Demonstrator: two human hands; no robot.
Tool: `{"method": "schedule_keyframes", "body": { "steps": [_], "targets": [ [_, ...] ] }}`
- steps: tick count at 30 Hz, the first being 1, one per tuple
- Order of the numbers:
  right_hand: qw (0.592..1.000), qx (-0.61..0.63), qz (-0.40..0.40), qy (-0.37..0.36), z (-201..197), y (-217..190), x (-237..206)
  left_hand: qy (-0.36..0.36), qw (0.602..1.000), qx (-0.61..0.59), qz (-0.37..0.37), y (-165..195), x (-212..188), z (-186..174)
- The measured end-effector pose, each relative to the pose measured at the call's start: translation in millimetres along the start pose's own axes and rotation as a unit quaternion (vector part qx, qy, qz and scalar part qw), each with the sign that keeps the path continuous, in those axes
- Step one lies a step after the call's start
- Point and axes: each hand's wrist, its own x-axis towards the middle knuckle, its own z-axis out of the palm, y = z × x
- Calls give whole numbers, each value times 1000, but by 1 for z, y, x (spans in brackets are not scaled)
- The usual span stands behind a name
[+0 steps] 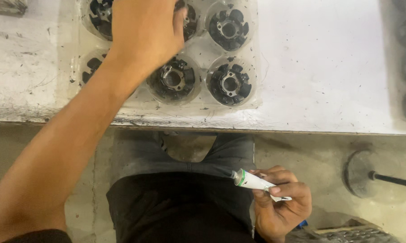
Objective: The person picks up a clutch shoe assembly from a blister tray, applies adhesive from a small tube onto the part, wipes the tube nozzle with a cloth, and places the part back into the tray, repeating this for several parts one at a time.
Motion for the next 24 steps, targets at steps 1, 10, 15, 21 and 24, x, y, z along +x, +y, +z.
{"method": "schedule_keyframes", "body": {
  "steps": [1, 10, 15, 21, 24],
  "targets": [
    [1000, 1, 11, 1, -2, 2, 2, -24, 998, -55, -26, 12, -16, -16],
    [997, 63, 31, -26, 11, 14, 8, -150, 989, -2, 2, 66, -81, -66],
    [995, 96, -3, -37, 19, 15, 5, -141, 989, -25, -37, 74, -84, -67],
    [997, 64, -22, 31, 13, 22, 3, -98, 971, -183, -120, 96, -98, -96],
    [996, 69, -25, 48, 8, 27, 4, -155, 916, -305, -211, 108, -112, -119]
  ]
}}
